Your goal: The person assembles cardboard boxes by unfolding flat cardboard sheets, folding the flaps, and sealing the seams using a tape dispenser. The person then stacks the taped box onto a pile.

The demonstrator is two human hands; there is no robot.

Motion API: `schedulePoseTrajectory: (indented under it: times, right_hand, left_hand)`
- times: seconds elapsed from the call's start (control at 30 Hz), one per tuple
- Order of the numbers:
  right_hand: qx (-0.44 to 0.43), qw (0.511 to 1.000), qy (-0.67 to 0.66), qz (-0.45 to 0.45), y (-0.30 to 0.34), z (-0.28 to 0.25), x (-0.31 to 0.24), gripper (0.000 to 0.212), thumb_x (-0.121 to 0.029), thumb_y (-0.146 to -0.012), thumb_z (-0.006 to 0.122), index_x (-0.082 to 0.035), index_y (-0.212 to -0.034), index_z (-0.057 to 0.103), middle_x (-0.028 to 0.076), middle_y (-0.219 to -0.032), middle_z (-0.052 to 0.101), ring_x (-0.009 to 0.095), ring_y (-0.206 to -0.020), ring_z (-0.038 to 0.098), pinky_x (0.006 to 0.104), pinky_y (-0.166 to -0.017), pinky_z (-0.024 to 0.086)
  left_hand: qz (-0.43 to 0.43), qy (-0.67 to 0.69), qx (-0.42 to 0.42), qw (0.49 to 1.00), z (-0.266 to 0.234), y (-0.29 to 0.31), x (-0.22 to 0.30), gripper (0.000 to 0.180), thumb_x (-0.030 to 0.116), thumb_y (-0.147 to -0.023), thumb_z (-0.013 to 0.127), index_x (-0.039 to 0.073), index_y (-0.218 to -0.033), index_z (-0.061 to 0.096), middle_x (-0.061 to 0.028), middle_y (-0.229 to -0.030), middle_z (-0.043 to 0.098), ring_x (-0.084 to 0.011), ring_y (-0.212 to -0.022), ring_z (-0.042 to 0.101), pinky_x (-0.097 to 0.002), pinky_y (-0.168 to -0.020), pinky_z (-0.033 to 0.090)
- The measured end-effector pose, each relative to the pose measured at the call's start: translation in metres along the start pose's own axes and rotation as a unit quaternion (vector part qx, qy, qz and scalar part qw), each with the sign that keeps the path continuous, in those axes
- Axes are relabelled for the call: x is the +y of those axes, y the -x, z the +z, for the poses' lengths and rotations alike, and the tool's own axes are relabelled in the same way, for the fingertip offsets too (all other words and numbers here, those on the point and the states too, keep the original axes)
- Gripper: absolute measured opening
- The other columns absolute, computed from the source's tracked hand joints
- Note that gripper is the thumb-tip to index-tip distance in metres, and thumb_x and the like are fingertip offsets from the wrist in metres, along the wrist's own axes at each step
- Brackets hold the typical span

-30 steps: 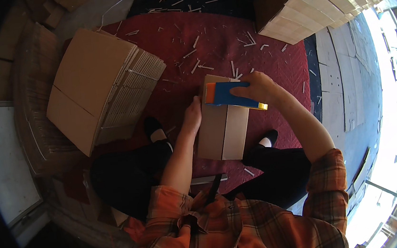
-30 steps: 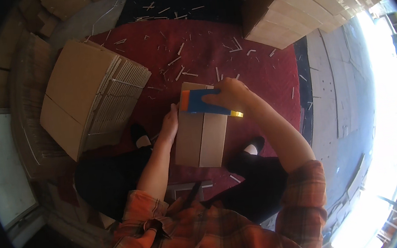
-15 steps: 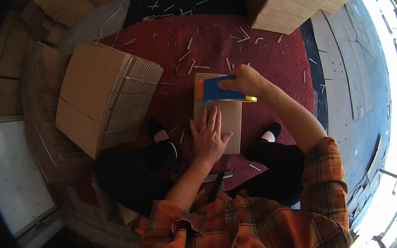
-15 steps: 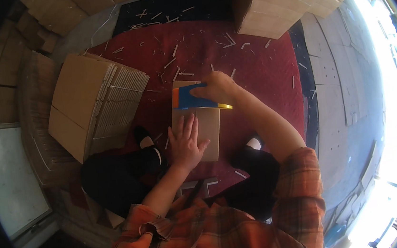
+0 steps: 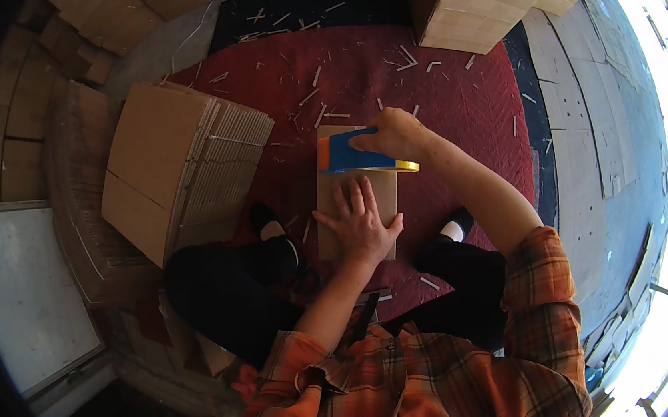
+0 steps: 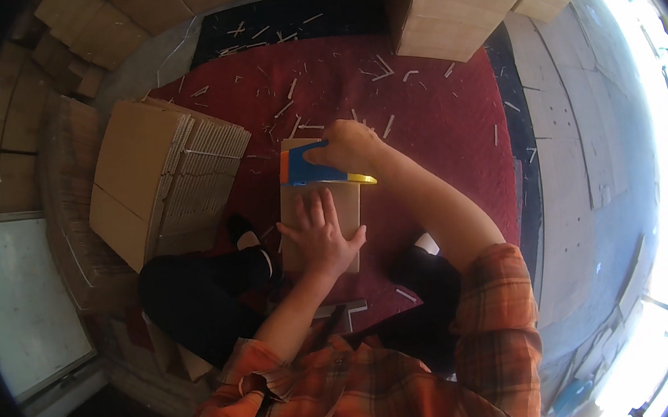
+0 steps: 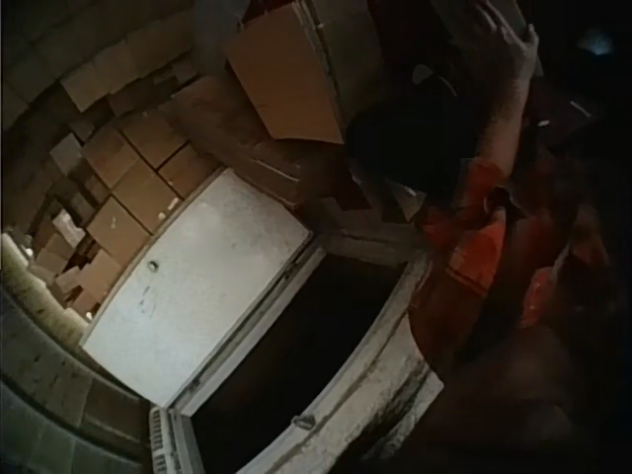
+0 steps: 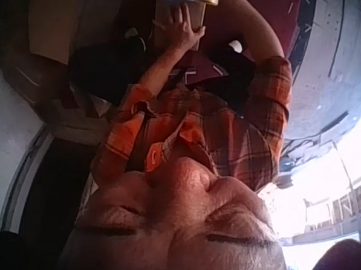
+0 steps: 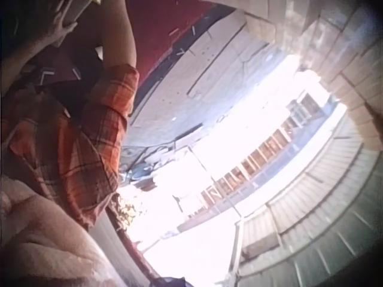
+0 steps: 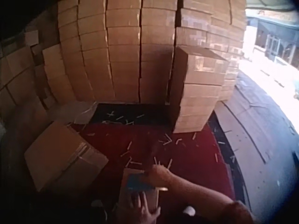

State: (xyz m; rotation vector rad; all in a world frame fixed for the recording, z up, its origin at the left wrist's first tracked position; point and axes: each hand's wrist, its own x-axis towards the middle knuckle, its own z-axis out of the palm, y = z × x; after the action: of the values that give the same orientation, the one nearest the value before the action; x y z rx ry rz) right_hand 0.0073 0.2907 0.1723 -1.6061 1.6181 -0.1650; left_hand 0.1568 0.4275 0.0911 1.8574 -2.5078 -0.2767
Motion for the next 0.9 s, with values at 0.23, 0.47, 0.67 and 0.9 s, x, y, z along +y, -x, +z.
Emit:
schedulePoseTrajectory:
  times: [0.23, 0.47, 0.67, 0.9]
  right_hand:
    - [-0.051, 0.998, 0.044, -0.01, 0.016, -0.019, -0.004, 0.051, -0.044, -0.084, 0.065, 0.003, -0.101, 0.071, 0.019, -0.088, 0.07, 0.028, -0.082, 0.07, 0.0375, -0.076, 0.054]
    - [-0.02, 0.998, -0.062, -0.01, 0.083, -0.077, 0.085, 0.05, -0.046, -0.083, 0.067, 0.001, -0.1, 0.072, 0.014, -0.084, 0.07, 0.024, -0.075, 0.067, 0.0361, -0.071, 0.054]
    - [-0.009, 0.995, -0.047, 0.092, 0.103, -0.078, 0.145, 0.047, -0.044, -0.08, 0.071, -0.001, -0.101, 0.072, 0.014, -0.086, 0.069, 0.023, -0.078, 0.066, 0.0364, -0.073, 0.052]
    - [-0.018, 0.992, -0.032, 0.12, 0.069, -0.038, 0.173, 0.044, -0.039, -0.079, 0.072, -0.002, -0.104, 0.072, 0.017, -0.09, 0.07, 0.027, -0.084, 0.068, 0.0384, -0.079, 0.052]
  left_hand:
    - [0.005, -0.005, 0.016, 1.0, 0.004, 0.002, -0.002, 0.098, 0.058, -0.074, 0.067, 0.004, -0.147, 0.031, -0.0146, -0.143, 0.035, -0.0408, -0.14, 0.023, -0.0816, -0.095, 0.021]
    - [-0.005, -0.01, -0.006, 1.0, 0.003, 0.003, 0.0, 0.099, 0.058, -0.075, 0.065, 0.004, -0.149, 0.026, -0.0147, -0.149, 0.031, -0.0393, -0.144, 0.015, -0.0808, -0.098, 0.017]
    - [-0.006, -0.007, -0.012, 1.0, 0.006, 0.002, 0.001, 0.099, 0.057, -0.076, 0.065, 0.005, -0.149, 0.026, -0.0143, -0.15, 0.03, -0.0382, -0.145, 0.013, -0.0801, -0.1, 0.015]
    - [-0.005, -0.008, -0.007, 1.0, 0.008, 0.002, 0.003, 0.099, 0.057, -0.076, 0.066, 0.004, -0.149, 0.026, -0.014, -0.15, 0.028, -0.0383, -0.144, 0.013, -0.0799, -0.1, 0.014]
